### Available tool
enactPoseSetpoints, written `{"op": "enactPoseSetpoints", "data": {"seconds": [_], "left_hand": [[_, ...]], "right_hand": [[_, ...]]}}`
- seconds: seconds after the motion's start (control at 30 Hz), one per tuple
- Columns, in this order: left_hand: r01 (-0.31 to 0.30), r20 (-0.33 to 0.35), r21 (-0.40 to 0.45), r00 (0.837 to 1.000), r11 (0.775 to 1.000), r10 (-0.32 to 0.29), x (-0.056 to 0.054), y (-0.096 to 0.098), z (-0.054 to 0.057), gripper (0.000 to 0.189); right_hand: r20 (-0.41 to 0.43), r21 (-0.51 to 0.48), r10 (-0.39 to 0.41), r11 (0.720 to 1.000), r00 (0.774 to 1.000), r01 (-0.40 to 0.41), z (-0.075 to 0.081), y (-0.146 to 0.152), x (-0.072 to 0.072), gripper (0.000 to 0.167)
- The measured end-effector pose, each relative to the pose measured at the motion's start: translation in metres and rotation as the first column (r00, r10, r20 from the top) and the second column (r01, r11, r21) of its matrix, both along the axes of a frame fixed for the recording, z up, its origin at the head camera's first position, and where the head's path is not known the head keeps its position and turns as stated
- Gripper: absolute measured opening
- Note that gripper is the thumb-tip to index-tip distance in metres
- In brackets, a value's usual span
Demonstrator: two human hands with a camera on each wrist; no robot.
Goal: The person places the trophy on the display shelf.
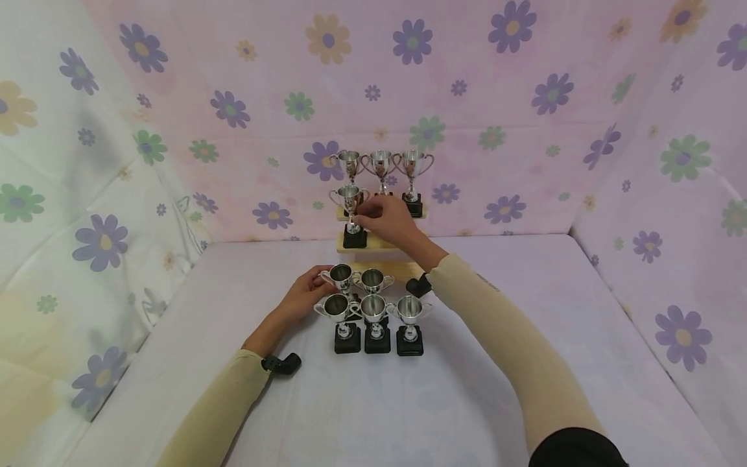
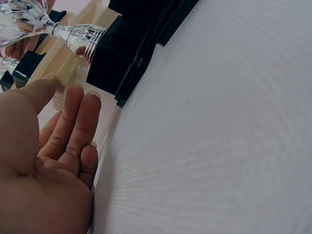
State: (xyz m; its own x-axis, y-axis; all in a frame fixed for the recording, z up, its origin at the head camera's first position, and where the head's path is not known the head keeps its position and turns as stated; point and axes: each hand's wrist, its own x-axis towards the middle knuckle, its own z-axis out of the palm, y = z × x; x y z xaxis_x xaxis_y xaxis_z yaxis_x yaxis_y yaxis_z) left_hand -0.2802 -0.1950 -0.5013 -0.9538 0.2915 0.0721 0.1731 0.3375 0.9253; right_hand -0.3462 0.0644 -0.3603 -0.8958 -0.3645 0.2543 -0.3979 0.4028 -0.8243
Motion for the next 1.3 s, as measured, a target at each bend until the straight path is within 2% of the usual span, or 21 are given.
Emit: {"op": "enactPoseSetpoints", "data": {"seconds": [0.23, 0.57, 0.73, 0.83, 1.07, 1.3], "left_hand": [[0.002, -0.004, 0.01, 1.0, 1.0, -0.002, 0.002, 0.0, 0.002, 0.044], [0.012, -0.026, 0.01, 1.0, 1.0, -0.012, 0.0, 0.0, 0.001, 0.046], [0.021, -0.009, 0.029, 1.0, 0.999, -0.021, 0.0, -0.001, 0.002, 0.046], [0.027, 0.001, 0.037, 1.0, 0.999, -0.027, 0.003, 0.0, 0.008, 0.044], [0.031, -0.01, 0.048, 0.999, 0.998, -0.03, 0.02, 0.004, 0.033, 0.043], [0.034, 0.005, 0.036, 0.999, 0.999, -0.034, 0.02, 0.006, 0.034, 0.045]], "right_hand": [[0.024, -0.022, -0.007, 1.0, 1.0, 0.007, 0.001, 0.011, 0.006, 0.028], [0.004, -0.058, -0.015, 0.998, 1.0, 0.015, 0.002, 0.029, 0.017, 0.028], [0.017, -0.073, -0.03, 0.997, 0.999, 0.031, 0.001, 0.038, 0.024, 0.029], [0.018, -0.094, -0.023, 0.995, 1.0, 0.025, 0.0, 0.043, 0.031, 0.03], [0.003, -0.17, 0.014, 0.985, 1.0, -0.013, -0.005, 0.056, 0.048, 0.031], [0.024, -0.221, 0.042, 0.975, 0.999, -0.036, -0.018, 0.072, 0.066, 0.028]]}}
